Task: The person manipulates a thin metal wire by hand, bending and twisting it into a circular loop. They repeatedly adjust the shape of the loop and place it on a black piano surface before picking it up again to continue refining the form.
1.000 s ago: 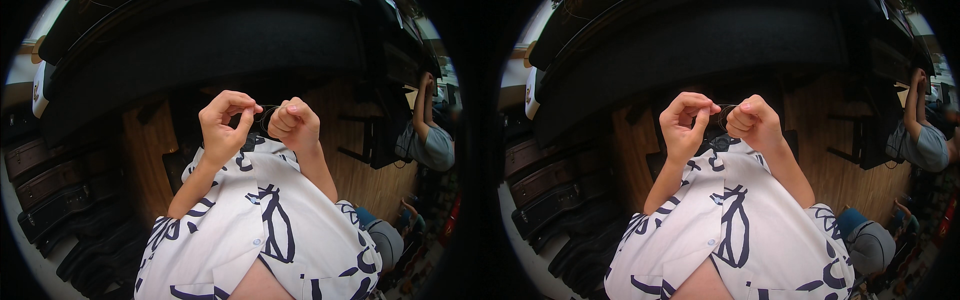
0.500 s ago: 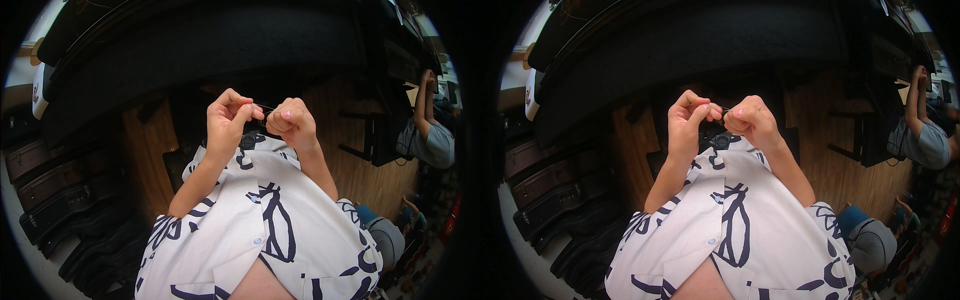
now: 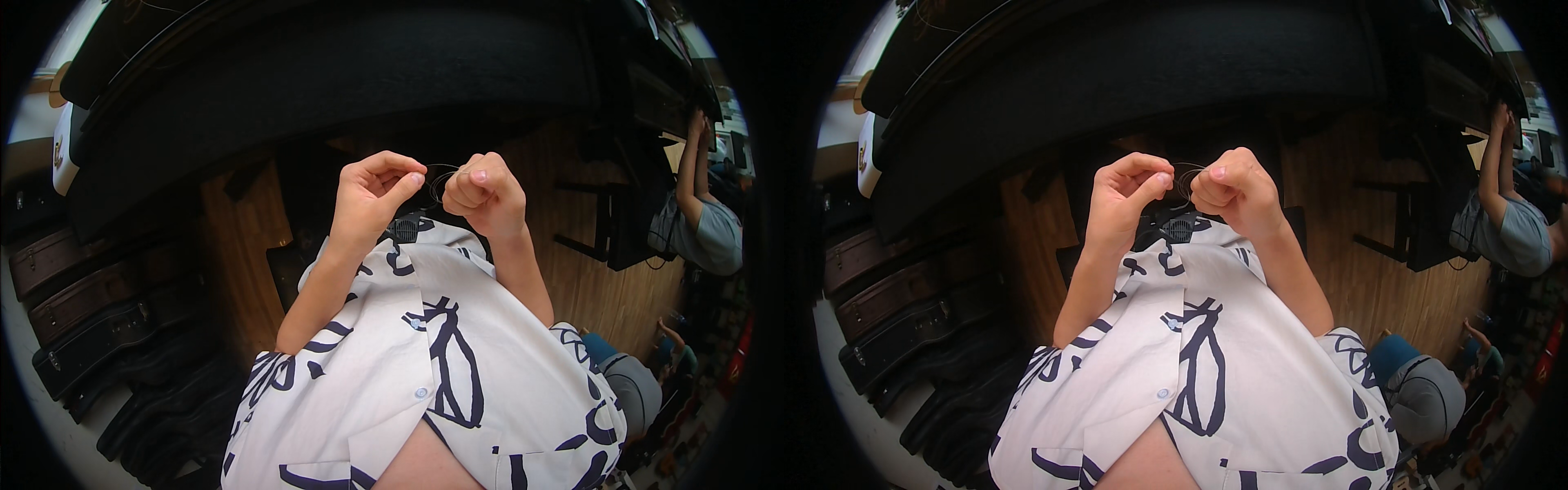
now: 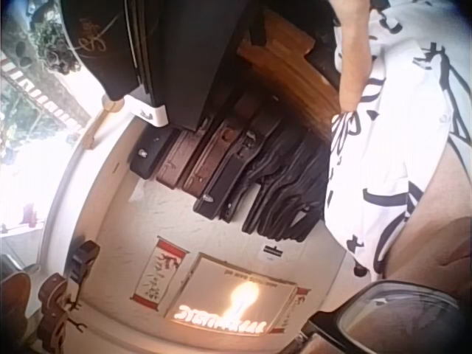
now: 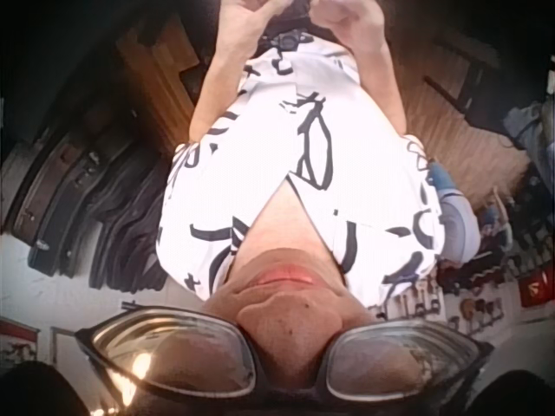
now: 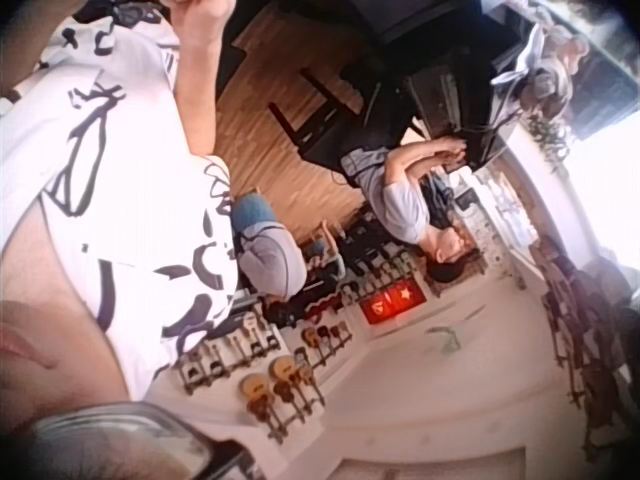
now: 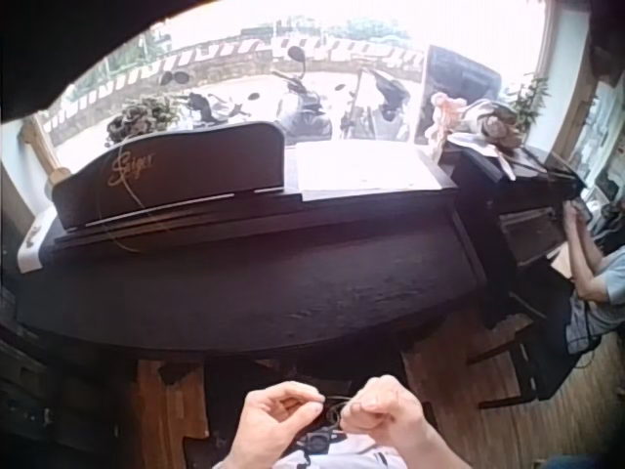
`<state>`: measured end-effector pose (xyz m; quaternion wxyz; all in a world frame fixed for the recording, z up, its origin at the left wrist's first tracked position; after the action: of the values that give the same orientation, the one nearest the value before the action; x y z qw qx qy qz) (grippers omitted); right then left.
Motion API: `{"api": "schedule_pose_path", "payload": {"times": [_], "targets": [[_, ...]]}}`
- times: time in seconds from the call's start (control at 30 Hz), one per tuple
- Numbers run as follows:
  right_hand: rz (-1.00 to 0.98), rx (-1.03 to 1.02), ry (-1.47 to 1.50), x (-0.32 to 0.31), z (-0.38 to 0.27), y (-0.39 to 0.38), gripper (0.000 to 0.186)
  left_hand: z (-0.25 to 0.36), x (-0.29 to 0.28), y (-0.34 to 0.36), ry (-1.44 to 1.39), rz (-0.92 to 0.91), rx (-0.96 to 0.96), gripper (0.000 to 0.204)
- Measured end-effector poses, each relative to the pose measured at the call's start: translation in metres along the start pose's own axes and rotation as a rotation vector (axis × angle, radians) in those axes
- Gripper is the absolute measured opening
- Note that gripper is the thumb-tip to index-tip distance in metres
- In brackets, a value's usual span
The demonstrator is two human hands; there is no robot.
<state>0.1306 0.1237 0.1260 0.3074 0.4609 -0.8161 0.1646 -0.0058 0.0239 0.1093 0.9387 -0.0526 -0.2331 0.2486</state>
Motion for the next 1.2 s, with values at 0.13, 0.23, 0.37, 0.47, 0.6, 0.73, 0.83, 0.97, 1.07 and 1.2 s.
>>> {"api": "schedule_pose_path", "payload": {"times": [0.13,0.23,0.37,0.47,0.6,0.73,0.83,0.97,1.07,1.2], "targets": [[-0.008,0.012,0.016,-0.001,0.000,0.000,0.051,0.002,-0.001,0.000,-0.027,-0.048,-0.032,0.009],[-0.010,0.012,0.017,-0.001,0.002,0.000,0.051,0.004,0.001,-0.001,-0.024,-0.123,-0.058,0.010],[-0.004,0.003,0.003,-0.001,0.002,-0.001,0.051,0.000,0.004,-0.002,-0.017,-0.217,-0.056,0.009],[0.024,-0.009,-0.001,-0.001,0.002,-0.002,0.051,0.000,0.008,-0.003,-0.022,-0.259,0.018,0.008],[0.077,-0.045,-0.050,0.000,0.004,-0.002,0.050,0.000,0.007,-0.003,0.125,-0.286,0.064,0.014],[0.175,-0.116,-0.185,0.002,0.007,-0.004,0.048,-0.001,0.012,-0.003,0.267,-0.251,0.031,0.019],[0.205,-0.093,-0.239,0.005,0.003,-0.005,0.048,-0.009,0.012,-0.002,0.129,-0.216,-0.031,0.021],[0.220,-0.117,-0.235,0.005,0.001,-0.005,0.047,-0.013,0.011,-0.002,0.110,-0.184,-0.083,0.021],[0.234,-0.153,-0.218,0.007,-0.001,-0.003,0.046,-0.014,0.014,-0.003,0.108,-0.168,-0.117,0.022],[0.241,-0.186,-0.244,0.007,-0.002,-0.003,0.045,-0.016,0.016,-0.004,0.063,-0.163,-0.173,0.025]]}}
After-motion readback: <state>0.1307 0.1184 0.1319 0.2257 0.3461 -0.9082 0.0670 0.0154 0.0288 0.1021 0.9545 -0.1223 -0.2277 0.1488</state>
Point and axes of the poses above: each hand's wrist, its own y-axis towards the middle knuckle, its own x-axis out of the palm, z = x × y, the point moved 3 cm from there along y, towards the middle knuckle, and after that the axes turned 8 degrees about z, right-handed, at the moved point
